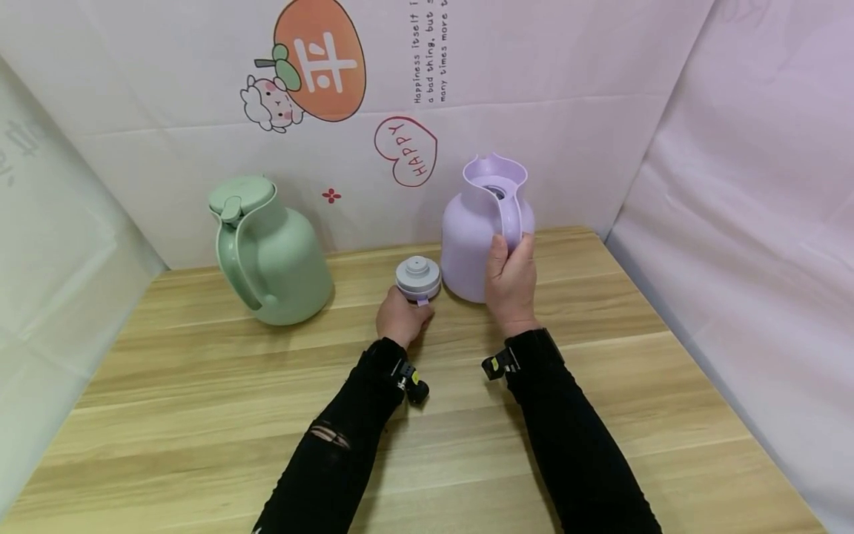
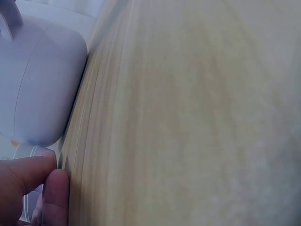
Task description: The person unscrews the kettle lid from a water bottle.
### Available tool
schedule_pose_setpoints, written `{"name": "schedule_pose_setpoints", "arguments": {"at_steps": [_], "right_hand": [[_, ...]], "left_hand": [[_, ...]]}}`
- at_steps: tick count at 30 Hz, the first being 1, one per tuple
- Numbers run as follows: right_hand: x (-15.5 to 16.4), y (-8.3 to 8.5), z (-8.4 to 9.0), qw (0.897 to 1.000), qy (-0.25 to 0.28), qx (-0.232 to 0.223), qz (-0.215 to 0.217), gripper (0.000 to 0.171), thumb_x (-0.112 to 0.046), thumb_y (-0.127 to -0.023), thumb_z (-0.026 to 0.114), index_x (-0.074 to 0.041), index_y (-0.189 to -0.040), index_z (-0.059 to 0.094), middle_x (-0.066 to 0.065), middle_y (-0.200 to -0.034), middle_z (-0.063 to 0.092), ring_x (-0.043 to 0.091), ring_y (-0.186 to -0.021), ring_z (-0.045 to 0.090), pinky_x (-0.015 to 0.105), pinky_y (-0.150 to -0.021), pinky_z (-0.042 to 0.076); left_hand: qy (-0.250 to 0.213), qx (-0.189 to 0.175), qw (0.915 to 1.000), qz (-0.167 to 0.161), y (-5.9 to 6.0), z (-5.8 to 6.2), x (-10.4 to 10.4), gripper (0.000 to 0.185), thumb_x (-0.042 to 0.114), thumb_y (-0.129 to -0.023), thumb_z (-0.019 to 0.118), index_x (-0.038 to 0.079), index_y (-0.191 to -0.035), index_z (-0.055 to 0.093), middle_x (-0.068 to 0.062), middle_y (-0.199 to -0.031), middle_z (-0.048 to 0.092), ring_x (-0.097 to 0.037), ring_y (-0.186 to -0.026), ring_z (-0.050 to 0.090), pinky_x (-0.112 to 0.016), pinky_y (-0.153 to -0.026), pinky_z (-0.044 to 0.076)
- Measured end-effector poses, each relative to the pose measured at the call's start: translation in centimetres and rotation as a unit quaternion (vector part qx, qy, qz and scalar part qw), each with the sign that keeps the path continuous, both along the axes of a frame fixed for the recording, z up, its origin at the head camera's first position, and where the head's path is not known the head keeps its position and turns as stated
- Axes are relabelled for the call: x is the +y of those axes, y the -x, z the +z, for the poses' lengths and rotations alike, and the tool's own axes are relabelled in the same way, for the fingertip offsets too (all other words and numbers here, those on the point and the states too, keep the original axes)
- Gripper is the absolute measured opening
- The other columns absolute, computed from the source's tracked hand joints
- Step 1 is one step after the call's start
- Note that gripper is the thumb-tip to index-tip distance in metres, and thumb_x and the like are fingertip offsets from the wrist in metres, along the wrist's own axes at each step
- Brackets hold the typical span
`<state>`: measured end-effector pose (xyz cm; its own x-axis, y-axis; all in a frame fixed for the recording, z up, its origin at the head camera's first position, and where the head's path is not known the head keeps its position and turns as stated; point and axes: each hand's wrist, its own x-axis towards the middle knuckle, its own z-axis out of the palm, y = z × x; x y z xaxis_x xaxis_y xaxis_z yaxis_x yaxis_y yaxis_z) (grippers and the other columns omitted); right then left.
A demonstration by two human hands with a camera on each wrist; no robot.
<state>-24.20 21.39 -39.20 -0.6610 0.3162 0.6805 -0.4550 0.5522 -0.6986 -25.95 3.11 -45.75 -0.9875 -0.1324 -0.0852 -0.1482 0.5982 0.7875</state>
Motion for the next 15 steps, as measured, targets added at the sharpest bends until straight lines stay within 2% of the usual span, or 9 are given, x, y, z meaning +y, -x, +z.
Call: {"name": "schedule_pose_setpoints", "arguments": {"at_steps": [9,15], "right_hand": [[0.02,0.07,-0.08,1.000,0.003,0.002,0.003,0.057,-0.045,-0.109,0.041,0.010,-0.125,0.044,0.035,-0.110,0.062,0.048,-0.101,0.064,0.060,-0.088,0.051],[0.04,0.00,-0.09,1.000,0.004,-0.001,0.003,0.053,-0.040,-0.109,0.043,0.010,-0.126,0.045,0.035,-0.109,0.062,0.048,-0.100,0.064,0.061,-0.088,0.051]], "left_hand": [[0.003,-0.002,1.0000,-0.002,0.04,0.10,-0.01,0.064,0.025,-0.087,0.085,-0.001,-0.136,0.054,-0.018,-0.134,0.066,-0.031,-0.119,0.064,-0.041,-0.105,0.049],[-0.005,-0.001,1.0000,-0.001,-0.22,0.32,0.03,0.062,0.023,-0.088,0.085,-0.001,-0.136,0.054,-0.017,-0.132,0.067,-0.031,-0.113,0.066,-0.041,-0.102,0.050]]}}
